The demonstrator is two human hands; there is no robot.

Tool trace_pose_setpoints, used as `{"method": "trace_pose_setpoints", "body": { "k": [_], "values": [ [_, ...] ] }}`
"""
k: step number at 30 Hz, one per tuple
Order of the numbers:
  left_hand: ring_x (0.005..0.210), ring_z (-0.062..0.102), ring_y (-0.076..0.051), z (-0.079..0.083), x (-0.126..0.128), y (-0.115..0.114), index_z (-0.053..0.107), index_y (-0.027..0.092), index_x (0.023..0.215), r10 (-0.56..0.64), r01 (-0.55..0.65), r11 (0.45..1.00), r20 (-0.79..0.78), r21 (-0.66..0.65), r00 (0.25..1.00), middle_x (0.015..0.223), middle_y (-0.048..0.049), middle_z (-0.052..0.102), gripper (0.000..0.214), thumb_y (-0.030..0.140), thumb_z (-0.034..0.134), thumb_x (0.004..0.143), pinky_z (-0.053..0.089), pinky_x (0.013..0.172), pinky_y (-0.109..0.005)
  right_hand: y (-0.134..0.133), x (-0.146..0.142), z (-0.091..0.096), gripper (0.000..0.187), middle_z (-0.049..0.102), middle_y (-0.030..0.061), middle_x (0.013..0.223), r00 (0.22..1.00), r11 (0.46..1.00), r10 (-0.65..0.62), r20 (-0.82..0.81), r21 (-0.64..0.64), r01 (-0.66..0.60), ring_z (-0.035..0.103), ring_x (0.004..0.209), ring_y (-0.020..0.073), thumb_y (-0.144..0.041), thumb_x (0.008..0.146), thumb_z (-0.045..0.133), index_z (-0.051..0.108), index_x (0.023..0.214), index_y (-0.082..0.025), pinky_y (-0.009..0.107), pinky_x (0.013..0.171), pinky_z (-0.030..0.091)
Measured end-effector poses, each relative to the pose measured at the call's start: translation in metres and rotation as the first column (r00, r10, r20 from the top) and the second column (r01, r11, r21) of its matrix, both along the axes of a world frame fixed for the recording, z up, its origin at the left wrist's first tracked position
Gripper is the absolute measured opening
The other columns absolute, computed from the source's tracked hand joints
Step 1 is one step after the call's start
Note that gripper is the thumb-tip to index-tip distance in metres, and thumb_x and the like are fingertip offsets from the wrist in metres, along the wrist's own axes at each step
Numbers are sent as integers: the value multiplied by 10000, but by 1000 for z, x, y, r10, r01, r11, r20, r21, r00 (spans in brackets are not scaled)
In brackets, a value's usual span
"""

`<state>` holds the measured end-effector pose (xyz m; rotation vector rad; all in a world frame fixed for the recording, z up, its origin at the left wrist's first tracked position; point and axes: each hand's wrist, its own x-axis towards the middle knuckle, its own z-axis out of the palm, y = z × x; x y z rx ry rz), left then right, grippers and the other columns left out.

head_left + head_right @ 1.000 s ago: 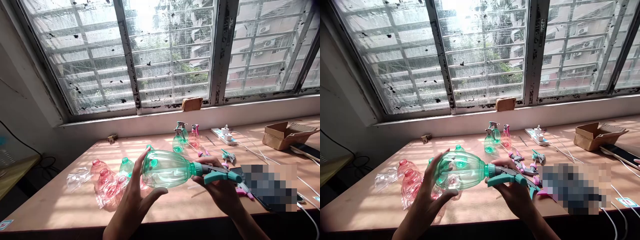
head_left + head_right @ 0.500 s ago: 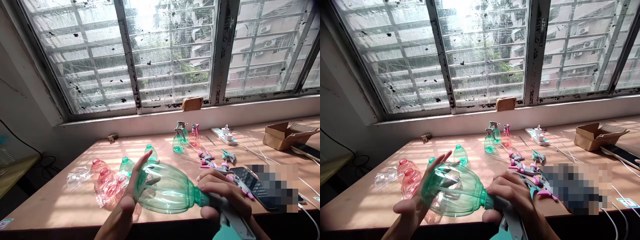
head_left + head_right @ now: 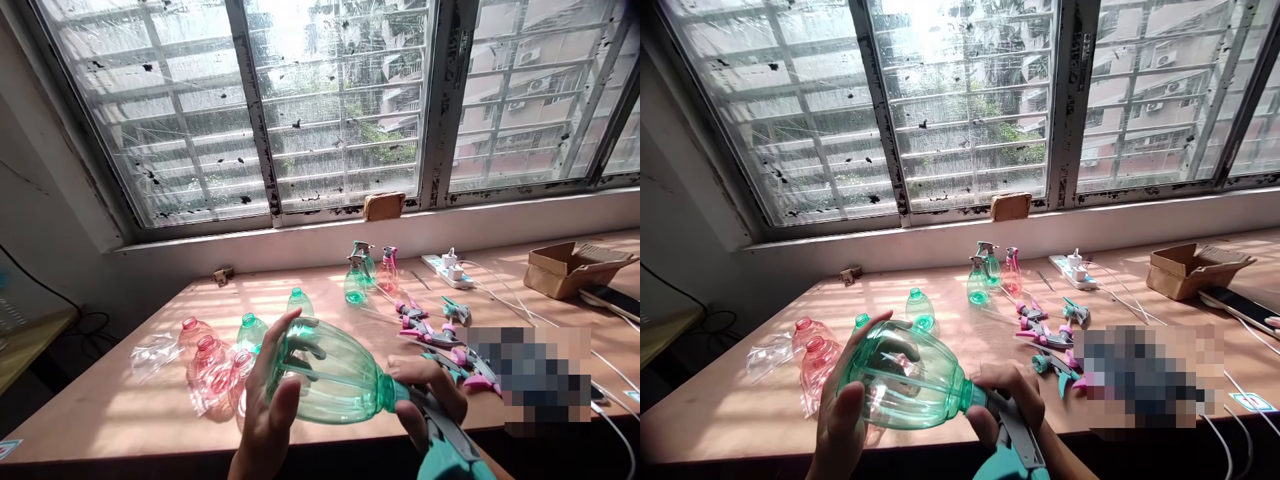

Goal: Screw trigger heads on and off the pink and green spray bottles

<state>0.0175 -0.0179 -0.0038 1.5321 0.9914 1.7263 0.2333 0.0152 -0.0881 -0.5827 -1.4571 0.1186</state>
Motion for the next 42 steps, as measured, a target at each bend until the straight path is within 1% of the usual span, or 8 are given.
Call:
{"method": "trace_pose_setpoints", "body": {
  "k": [4,8,12,15,19,25,33,42],
  "values": [
    [983,739,-309,-8,4,3,630,276,1439,86,-77,982,-46,175,995,1304,-108,717,772,800,666,872,606,773,-385,7,-6,4,286,782,31,752,983,972,143,-117,-172,-162,736,654,229,-540,965,707,733,902,-263,327,598,585],
    [1050,708,-347,-12,11,4,617,257,1448,162,-120,925,-90,360,983,1336,-134,666,764,780,641,890,592,713,-380,17,-13,13,391,714,4,619,927,925,277,-253,-192,-329,644,469,182,-609,952,673,681,801,-248,280,435,494],
    [1132,641,-389,-18,13,3,590,250,1455,277,-182,836,-112,517,954,1310,-148,617,826,840,592,876,568,689,-386,13,-5,21,370,670,-14,585,925,905,321,-204,-220,-363,583,435,163,-597,948,680,667,810,-254,279,439,476],
    [1120,618,-369,-17,7,4,586,287,1443,247,-118,813,-154,571,957,1279,-119,606,891,918,586,814,590,833,-464,3,10,25,356,724,18,698,946,917,315,-73,-231,-324,611,520,181,-614,935,703,702,885,-262,307,514,506],
    [1224,611,-379,-6,-12,13,534,320,1507,144,0,886,-275,464,951,1415,-121,594,834,887,507,895,605,897,-492,-1,24,38,329,723,5,741,957,947,255,140,-235,-218,609,562,174,-575,931,747,729,1020,-259,300,547,493],
    [1353,621,-337,12,-43,29,104,481,1671,254,-42,903,-450,428,856,1677,-110,381,878,352,690,1029,540,1045,-522,40,47,47,236,675,-19,792,982,981,-188,-30,-64,186,634,634,173,-431,911,817,670,960,-252,296,585,535],
    [1349,622,-320,15,-57,20,438,376,1560,293,-125,941,-574,314,765,1537,-81,581,521,342,611,1070,514,1098,-493,138,92,39,358,643,87,960,885,881,-395,248,-171,441,657,800,247,-550,1023,578,665,995,-204,362,697,593],
    [1341,632,-297,13,-54,22,512,367,1497,258,-134,963,-652,235,713,1452,-56,668,432,374,595,1072,483,1140,-478,223,68,37,300,690,174,1254,784,776,-313,536,-332,537,724,932,287,-402,1047,604,713,1178,-155,400,844,566]
  ]
}}
